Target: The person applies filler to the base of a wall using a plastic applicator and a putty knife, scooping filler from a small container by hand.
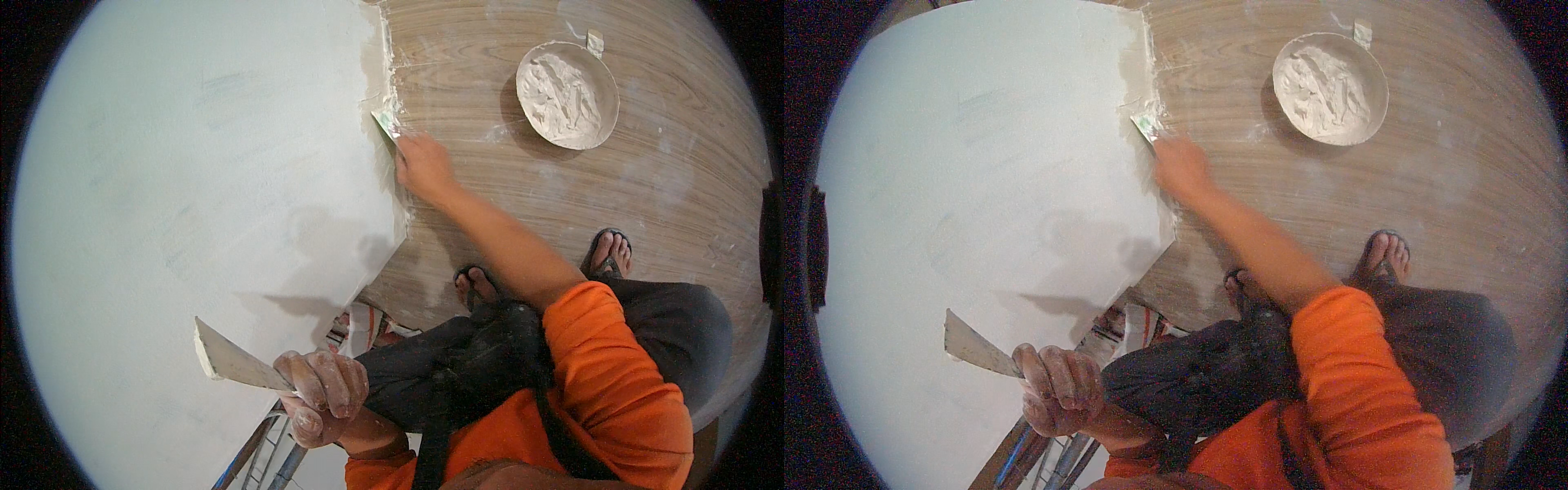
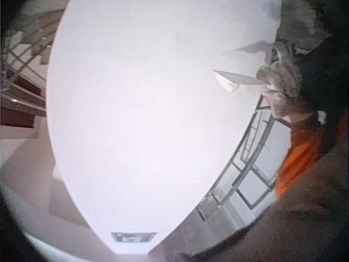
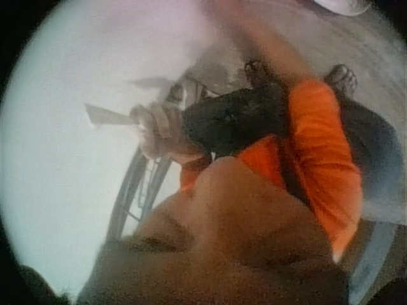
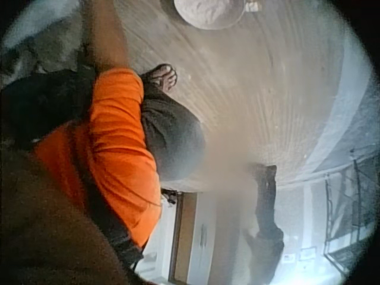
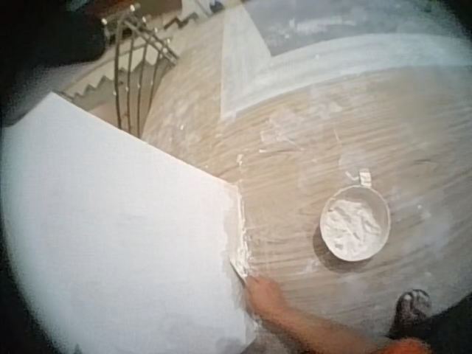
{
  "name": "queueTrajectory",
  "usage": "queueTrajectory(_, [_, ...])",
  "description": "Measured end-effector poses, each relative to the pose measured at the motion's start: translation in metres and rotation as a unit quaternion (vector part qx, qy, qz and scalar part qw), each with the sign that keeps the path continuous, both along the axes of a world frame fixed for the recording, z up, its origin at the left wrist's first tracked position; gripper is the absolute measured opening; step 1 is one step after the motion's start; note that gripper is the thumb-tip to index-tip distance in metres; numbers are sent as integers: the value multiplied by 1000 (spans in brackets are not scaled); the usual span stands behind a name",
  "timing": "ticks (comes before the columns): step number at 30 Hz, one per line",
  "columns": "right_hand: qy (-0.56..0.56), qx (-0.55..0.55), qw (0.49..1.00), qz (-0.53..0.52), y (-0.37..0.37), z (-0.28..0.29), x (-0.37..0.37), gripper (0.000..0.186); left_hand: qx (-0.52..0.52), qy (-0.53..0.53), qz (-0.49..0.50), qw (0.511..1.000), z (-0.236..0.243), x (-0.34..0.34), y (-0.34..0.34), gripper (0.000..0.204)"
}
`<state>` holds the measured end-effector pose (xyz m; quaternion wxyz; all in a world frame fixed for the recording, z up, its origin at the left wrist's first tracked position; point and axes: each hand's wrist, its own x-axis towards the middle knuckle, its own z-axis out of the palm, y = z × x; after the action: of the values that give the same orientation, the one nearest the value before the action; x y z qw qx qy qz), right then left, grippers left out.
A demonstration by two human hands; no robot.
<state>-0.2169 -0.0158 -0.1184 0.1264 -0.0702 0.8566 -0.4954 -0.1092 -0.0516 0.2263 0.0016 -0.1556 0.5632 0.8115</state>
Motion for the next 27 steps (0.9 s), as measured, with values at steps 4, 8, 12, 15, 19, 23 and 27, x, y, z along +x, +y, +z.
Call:
queueTrajectory(4, [-36, -25, 998, -33, 29, 3, -1, 14, -1, 3, 14, 1000, 3, -1, 3, 32])
queueTrajectory(8, [-13, 4, 999, -46, 49, 10, -39, 20, 0, 7, 10, 1000, 0, -7, 5, 31])
queueTrajectory(12, [51, 2, 997, -57, 40, -1, -64, 19, 1, 2, 13, 1000, -1, -8, 5, 31])
queueTrajectory(15, [48, 9, 999, -24, 35, 3, -69, 20, -8, -4, 10, 1000, 0, -10, 6, 30])
queueTrajectory(19, [25, 49, 998, 38, 36, 10, -63, 20, 18, -9, 44, 999, 0, -11, 11, 27])
queueTrajectory(23, [55, 36, 996, 55, 35, 1, -52, 18, -12, -1, -6, 1000, -1, -11, 7, 30])
queueTrajectory(27, [49, 34, 996, 73, 40, -1, -38, 18, -9, 3, -5, 1000, -2, -13, 7, 30])
